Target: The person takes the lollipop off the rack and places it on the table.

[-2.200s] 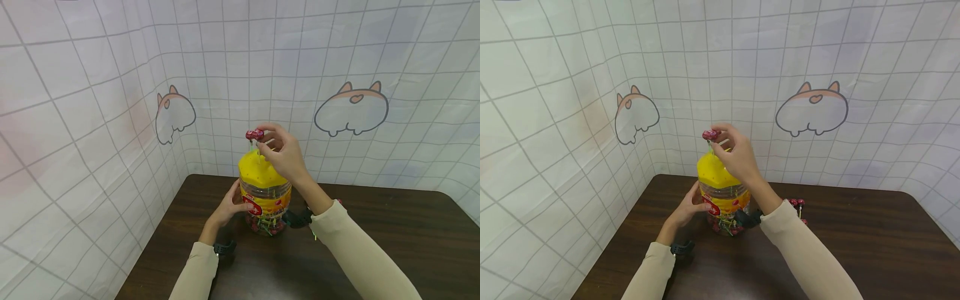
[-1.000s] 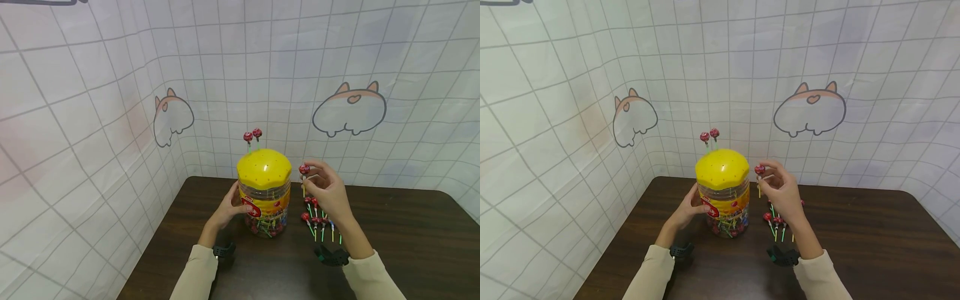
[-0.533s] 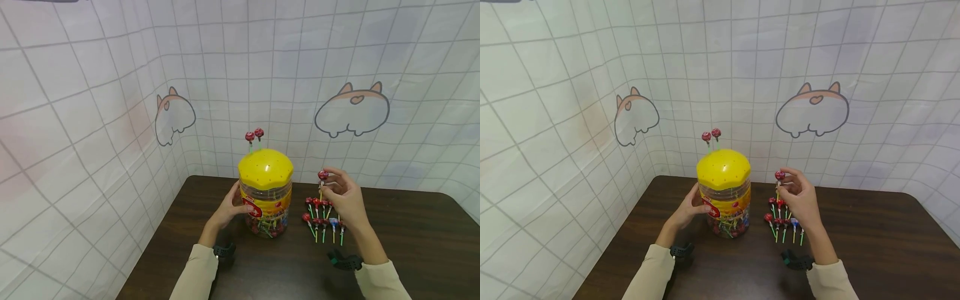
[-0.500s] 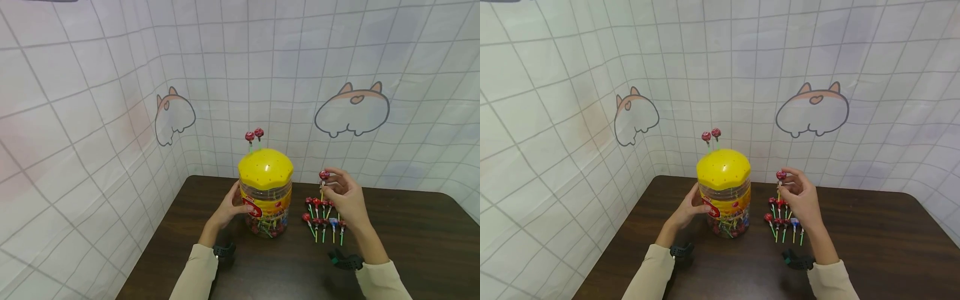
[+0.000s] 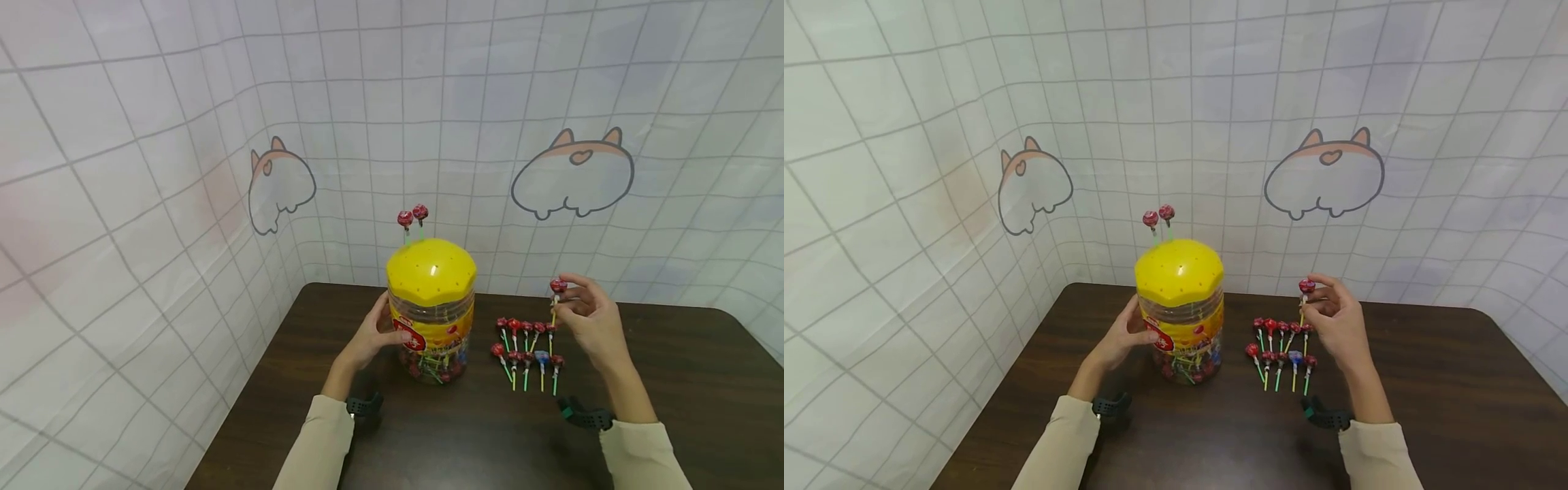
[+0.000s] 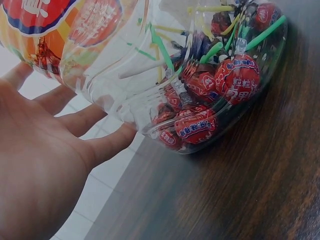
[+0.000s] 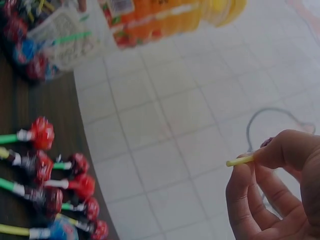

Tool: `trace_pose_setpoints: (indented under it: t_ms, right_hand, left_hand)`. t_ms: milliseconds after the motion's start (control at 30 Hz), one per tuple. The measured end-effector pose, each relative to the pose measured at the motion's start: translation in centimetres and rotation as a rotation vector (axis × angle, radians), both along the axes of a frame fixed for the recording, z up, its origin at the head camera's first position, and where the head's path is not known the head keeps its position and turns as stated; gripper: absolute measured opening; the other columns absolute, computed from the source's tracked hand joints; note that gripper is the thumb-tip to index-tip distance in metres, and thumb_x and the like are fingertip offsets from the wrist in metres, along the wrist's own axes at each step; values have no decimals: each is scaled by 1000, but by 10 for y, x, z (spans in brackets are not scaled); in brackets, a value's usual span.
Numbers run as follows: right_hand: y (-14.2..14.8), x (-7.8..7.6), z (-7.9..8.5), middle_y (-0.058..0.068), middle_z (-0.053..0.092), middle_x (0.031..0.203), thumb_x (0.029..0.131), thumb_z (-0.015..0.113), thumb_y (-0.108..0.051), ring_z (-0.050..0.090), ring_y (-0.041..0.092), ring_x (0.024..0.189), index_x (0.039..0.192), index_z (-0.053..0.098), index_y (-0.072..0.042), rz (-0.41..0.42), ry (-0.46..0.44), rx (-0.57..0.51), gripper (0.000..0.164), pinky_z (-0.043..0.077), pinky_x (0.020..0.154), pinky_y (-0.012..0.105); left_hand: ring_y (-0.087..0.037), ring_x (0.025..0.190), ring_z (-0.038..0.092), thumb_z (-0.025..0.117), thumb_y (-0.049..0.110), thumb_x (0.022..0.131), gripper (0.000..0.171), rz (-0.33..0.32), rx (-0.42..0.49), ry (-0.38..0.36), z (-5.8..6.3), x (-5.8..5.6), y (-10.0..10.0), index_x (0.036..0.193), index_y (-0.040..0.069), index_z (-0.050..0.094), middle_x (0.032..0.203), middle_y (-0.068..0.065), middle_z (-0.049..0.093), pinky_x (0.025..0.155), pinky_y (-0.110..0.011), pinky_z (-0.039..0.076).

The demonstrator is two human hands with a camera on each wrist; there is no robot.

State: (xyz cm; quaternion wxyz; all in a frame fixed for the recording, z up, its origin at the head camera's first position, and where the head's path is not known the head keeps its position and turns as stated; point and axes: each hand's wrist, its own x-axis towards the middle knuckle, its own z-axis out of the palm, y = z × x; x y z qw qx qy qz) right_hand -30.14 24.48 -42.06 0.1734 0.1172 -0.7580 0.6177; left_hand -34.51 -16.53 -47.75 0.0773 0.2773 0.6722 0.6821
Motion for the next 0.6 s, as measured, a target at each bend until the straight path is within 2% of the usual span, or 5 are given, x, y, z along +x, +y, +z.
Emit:
trace_pose_setpoints:
  t_ms: [133, 367, 600]
  right_hand:
    - [9, -3, -8, -6, 62, 100, 95, 61, 7, 66, 5, 77, 144, 55, -16, -22, -2, 38, 55, 58, 64, 20]
    - [23, -14, -28, -8, 60, 99, 95, 65, 4, 66, 3, 74, 143, 54, -17, -83, -58, 131, 53, 57, 63, 21]
    - [33, -21, -53, 6, 61, 99, 94, 64, 6, 66, 1, 74, 142, 48, -1, -104, -111, 176, 51, 60, 63, 28]
  left_hand:
    - [-28, 136, 52, 81, 31, 89, 92, -2, 4, 5, -1, -2, 0, 161, 32, 24, 152, -13, 48, 110, -52, 49]
    - [-28, 134, 53, 81, 31, 88, 92, 0, 11, 5, 1, -1, 1, 160, 33, 25, 151, -13, 49, 110, -51, 50]
    - [-30, 137, 50, 82, 34, 87, 94, -2, 9, -16, 0, -1, 1, 161, 33, 24, 153, -12, 47, 110, -51, 49]
